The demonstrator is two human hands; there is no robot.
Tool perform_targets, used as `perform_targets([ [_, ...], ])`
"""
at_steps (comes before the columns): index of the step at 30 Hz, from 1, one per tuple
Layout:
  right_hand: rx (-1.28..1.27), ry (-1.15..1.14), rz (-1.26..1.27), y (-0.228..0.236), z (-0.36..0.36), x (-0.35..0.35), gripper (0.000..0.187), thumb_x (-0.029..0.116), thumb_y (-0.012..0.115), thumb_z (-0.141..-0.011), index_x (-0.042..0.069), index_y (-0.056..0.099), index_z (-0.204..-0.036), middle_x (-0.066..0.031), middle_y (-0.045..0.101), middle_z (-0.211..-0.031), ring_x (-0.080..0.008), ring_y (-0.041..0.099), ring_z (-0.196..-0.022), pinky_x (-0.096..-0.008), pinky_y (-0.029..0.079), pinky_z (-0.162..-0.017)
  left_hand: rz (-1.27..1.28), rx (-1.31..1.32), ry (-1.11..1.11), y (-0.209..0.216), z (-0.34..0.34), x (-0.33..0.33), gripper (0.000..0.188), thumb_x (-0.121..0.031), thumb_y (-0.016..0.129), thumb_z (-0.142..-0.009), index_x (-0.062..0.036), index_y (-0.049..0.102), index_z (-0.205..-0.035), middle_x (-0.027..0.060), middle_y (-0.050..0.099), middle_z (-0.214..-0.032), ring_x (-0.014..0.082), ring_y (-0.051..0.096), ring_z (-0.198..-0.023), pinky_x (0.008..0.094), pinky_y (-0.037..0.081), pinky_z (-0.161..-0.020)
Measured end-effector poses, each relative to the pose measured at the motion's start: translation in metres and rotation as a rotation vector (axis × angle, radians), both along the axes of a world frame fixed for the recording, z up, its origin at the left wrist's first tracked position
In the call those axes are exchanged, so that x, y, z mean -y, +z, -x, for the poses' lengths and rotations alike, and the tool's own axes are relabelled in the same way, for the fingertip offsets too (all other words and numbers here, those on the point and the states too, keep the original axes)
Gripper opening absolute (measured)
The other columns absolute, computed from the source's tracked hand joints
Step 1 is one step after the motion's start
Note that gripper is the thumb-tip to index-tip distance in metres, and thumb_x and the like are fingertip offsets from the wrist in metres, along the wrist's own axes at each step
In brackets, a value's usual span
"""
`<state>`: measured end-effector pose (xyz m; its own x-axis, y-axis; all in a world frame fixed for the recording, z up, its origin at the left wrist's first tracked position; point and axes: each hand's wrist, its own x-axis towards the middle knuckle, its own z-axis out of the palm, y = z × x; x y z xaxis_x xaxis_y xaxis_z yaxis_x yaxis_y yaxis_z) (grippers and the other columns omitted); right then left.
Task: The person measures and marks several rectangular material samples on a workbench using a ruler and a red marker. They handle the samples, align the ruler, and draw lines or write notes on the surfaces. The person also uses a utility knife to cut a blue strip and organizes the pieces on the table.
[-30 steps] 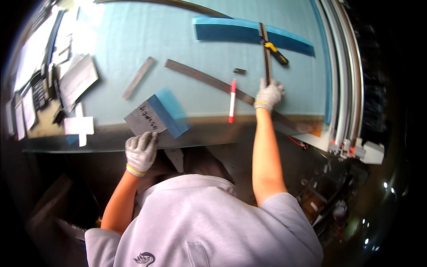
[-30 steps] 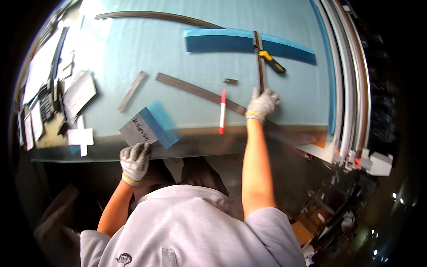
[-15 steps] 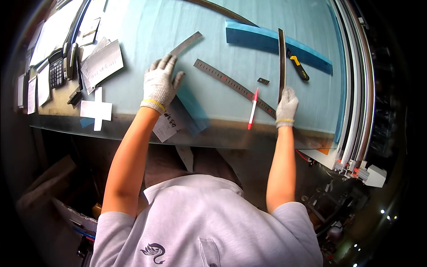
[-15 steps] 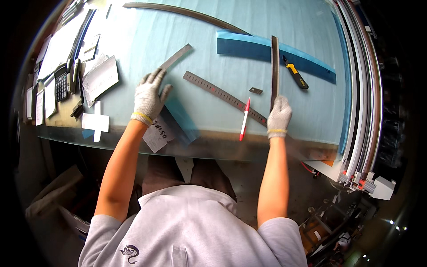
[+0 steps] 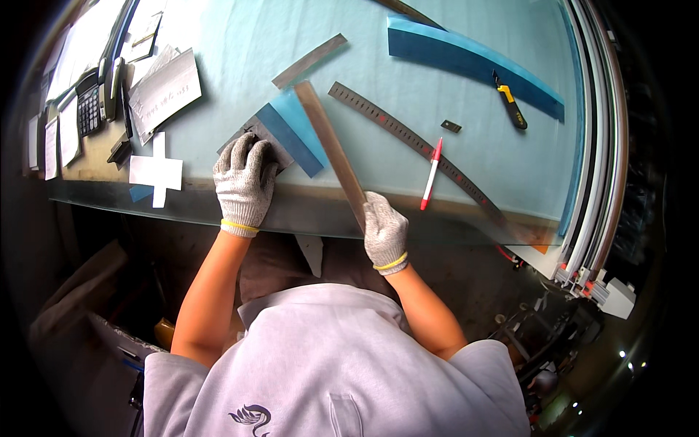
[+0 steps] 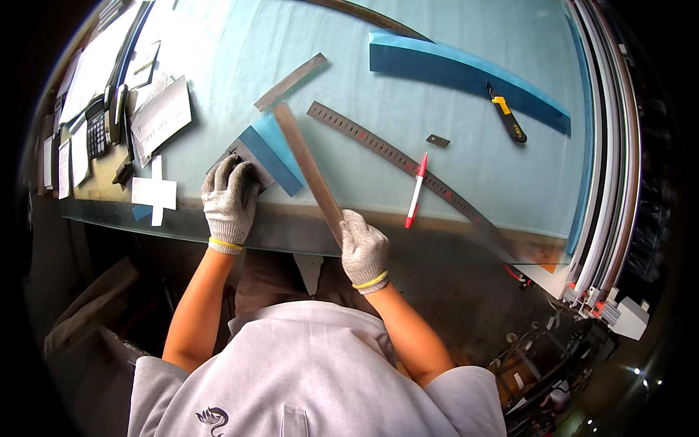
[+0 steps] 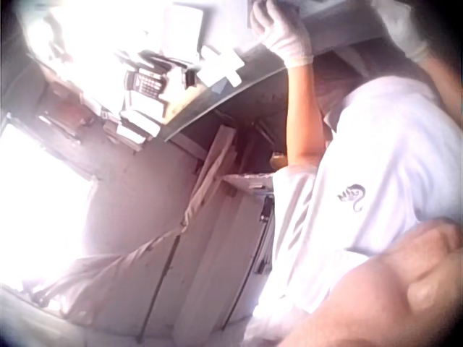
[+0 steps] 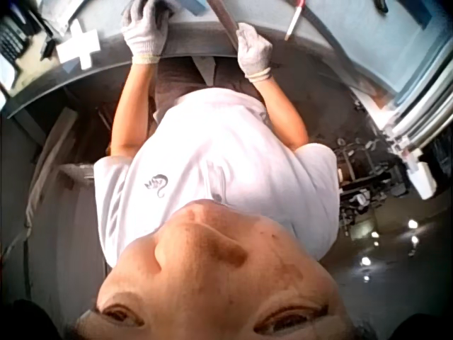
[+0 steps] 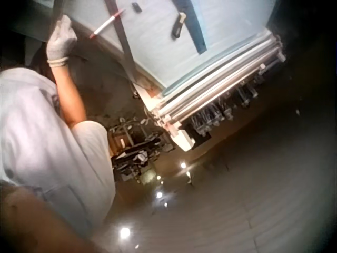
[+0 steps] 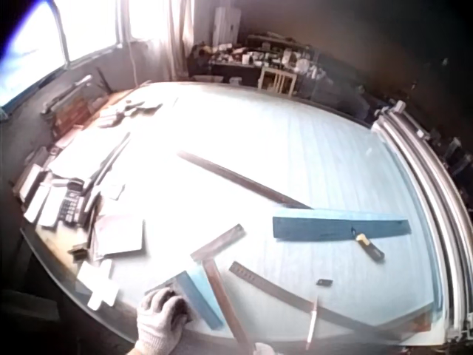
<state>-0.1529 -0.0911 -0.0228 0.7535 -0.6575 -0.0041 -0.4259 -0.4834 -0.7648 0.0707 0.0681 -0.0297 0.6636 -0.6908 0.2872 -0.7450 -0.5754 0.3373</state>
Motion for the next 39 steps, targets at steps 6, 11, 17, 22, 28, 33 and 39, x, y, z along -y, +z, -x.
perform_targets([
  [6,-0.016,0.173,0.27,-0.011,-0.043,-0.017,0.033,0.024,0.073,-0.091,0.01,0.069,-0.121,-0.0079,0.066,-0.09,-0.0284,0.066,-0.082,-0.0415,0.052,-0.074,0.004,-0.002,0.044,-0.002,0.003,0.007,0.037,-0.009,0.075,-0.082,-0.0084,0.067,-0.118,0.0152,0.064,-0.13,0.0385,0.059,-0.121,0.0492,0.045,-0.105],
  [11,-0.036,0.247,0.373,-0.019,-0.021,-0.017,0.046,0.025,0.075,-0.087,0.009,0.067,-0.13,-0.0053,0.058,-0.099,-0.0269,0.057,-0.087,-0.0444,0.046,-0.079,-0.057,-0.006,0.099,-0.007,0.005,0.009,0.037,-0.015,0.079,-0.083,-0.0069,0.066,-0.117,0.0143,0.063,-0.134,0.0372,0.058,-0.123,0.049,0.045,-0.105],
  [17,0.009,0.284,0.394,-0.023,-0.006,-0.005,0.045,0.006,0.078,-0.076,0.009,0.075,-0.121,-0.0033,0.06,-0.089,-0.0261,0.057,-0.079,-0.0421,0.044,-0.073,-0.059,-0.066,0.101,-0.005,0.003,0.012,0.066,-0.032,0.083,-0.082,-0.0068,0.059,-0.138,0.0146,0.059,-0.144,0.0372,0.054,-0.13,0.0472,0.041,-0.112],
  [22,-0.02,0.275,0.411,-0.03,-0.001,-0.009,0.05,0.008,0.07,-0.077,0.012,0.073,-0.126,-0.0019,0.058,-0.094,-0.0243,0.056,-0.081,-0.0416,0.044,-0.075,-0.223,-0.075,0.095,-0.003,0.003,0.009,0.079,-0.046,0.075,-0.087,-0.0127,0.049,-0.154,0.0115,0.048,-0.159,0.0357,0.052,-0.133,0.0458,0.033,-0.118],
  [28,-0.033,0.281,0.392,-0.03,0.001,-0.008,0.049,0.011,0.064,-0.082,0.012,0.072,-0.131,-0.0019,0.057,-0.097,-0.0235,0.055,-0.081,-0.0416,0.043,-0.076,-0.301,-0.079,0.074,0.0,0.001,0.013,0.074,-0.044,0.071,-0.091,-0.0119,0.05,-0.154,0.0117,0.048,-0.16,0.0348,0.05,-0.137,0.0458,0.029,-0.119],
  [33,-0.04,0.285,0.389,-0.029,0.0,-0.007,0.049,0.013,0.063,-0.082,0.013,0.071,-0.131,-0.0011,0.057,-0.096,-0.0222,0.055,-0.08,-0.041,0.043,-0.075,-0.255,-0.05,0.092,0.0,0.002,0.015,0.08,-0.04,0.081,-0.078,-0.0145,0.056,-0.149,0.0093,0.051,-0.157,0.0341,0.053,-0.132,0.0457,0.035,-0.116],
  [39,-0.033,0.295,0.361,-0.028,-0.001,-0.005,0.05,0.014,0.062,-0.082,0.012,0.071,-0.131,-0.0004,0.057,-0.094,-0.0209,0.055,-0.079,-0.0404,0.043,-0.075,-0.278,-0.039,0.056,0.0,0.0,0.017,0.072,-0.041,0.072,-0.09,-0.0091,0.052,-0.151,0.0126,0.049,-0.158,0.0357,0.053,-0.133,0.0456,0.032,-0.117],
])
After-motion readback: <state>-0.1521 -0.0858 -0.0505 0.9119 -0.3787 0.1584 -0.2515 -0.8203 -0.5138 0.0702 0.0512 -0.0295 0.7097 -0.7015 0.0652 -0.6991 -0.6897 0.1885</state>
